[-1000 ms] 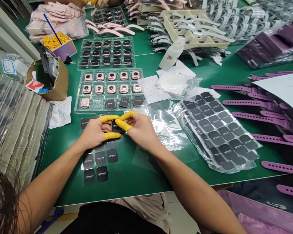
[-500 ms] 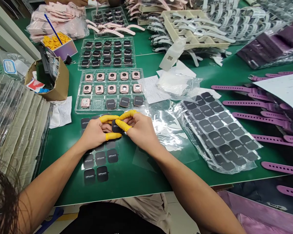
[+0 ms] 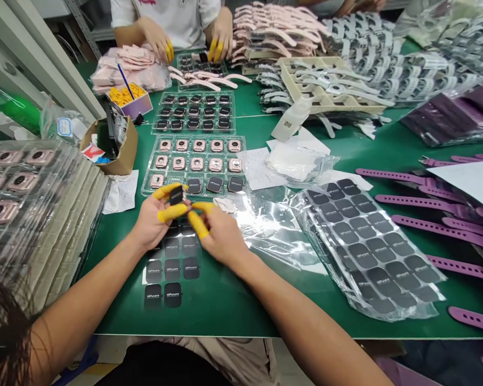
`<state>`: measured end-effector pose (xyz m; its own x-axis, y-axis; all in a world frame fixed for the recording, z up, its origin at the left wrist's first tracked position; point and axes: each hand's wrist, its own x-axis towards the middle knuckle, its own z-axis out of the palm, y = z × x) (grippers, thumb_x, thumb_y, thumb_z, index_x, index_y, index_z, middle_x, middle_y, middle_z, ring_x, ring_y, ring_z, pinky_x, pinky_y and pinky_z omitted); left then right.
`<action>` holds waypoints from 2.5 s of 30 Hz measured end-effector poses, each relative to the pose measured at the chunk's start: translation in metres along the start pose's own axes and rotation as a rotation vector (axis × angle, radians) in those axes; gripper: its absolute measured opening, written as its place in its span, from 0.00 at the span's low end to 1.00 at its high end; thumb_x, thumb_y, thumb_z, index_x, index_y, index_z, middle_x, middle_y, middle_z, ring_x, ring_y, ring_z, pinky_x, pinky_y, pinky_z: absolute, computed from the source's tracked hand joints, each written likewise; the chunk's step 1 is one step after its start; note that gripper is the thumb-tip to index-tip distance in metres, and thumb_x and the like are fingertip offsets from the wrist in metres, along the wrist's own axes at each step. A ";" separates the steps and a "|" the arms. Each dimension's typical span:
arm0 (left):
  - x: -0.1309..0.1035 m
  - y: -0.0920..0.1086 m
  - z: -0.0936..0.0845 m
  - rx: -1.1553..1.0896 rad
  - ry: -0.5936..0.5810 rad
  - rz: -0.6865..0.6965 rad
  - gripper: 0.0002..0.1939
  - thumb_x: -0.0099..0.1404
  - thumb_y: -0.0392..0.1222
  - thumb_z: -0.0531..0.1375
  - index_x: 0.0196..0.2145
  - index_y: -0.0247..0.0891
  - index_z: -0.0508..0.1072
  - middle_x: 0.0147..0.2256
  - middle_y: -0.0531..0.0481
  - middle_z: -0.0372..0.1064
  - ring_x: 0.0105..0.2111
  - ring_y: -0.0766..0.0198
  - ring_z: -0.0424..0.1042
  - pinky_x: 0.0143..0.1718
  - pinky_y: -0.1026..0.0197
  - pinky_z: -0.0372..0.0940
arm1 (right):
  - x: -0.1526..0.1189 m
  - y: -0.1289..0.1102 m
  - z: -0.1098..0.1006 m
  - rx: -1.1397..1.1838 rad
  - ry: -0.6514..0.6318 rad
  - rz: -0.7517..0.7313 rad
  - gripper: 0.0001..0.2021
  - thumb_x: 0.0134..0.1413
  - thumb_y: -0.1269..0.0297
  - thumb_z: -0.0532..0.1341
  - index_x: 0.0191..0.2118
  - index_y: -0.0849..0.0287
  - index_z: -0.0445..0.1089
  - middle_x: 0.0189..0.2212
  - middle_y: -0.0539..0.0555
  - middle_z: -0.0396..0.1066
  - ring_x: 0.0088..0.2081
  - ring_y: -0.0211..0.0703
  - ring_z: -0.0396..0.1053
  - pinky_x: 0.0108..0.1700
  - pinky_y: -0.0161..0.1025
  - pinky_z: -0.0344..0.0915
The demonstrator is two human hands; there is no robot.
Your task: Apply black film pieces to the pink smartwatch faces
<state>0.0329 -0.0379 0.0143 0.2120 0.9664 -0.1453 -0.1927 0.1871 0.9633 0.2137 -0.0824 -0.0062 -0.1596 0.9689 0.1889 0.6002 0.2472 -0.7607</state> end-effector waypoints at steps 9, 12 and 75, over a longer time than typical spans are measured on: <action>0.075 0.065 -0.042 1.459 -0.110 0.070 0.35 0.51 0.52 0.76 0.56 0.42 0.78 0.64 0.36 0.62 0.69 0.34 0.53 0.67 0.39 0.57 | -0.001 -0.004 0.001 -0.475 -0.284 -0.383 0.16 0.72 0.57 0.55 0.51 0.57 0.77 0.36 0.56 0.73 0.37 0.47 0.71 0.35 0.42 0.64; 0.077 0.078 -0.050 1.625 -0.158 0.147 0.25 0.62 0.50 0.69 0.55 0.41 0.79 0.60 0.39 0.69 0.62 0.41 0.65 0.63 0.47 0.62 | 0.000 -0.006 -0.002 -0.475 -0.329 -0.364 0.18 0.72 0.56 0.53 0.55 0.57 0.75 0.37 0.56 0.73 0.38 0.48 0.72 0.35 0.42 0.65; -0.010 -0.012 -0.007 0.192 -0.184 -0.089 0.28 0.45 0.33 0.74 0.45 0.37 0.76 0.36 0.49 0.79 0.31 0.62 0.78 0.35 0.61 0.72 | 0.012 -0.002 -0.011 -0.211 0.114 -0.320 0.07 0.67 0.58 0.62 0.43 0.53 0.77 0.42 0.56 0.74 0.39 0.44 0.73 0.36 0.40 0.69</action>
<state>0.0269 -0.0485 0.0023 0.3938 0.8962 -0.2043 0.0154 0.2158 0.9763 0.2187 -0.0715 0.0046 -0.2835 0.8343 0.4727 0.6836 0.5216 -0.5105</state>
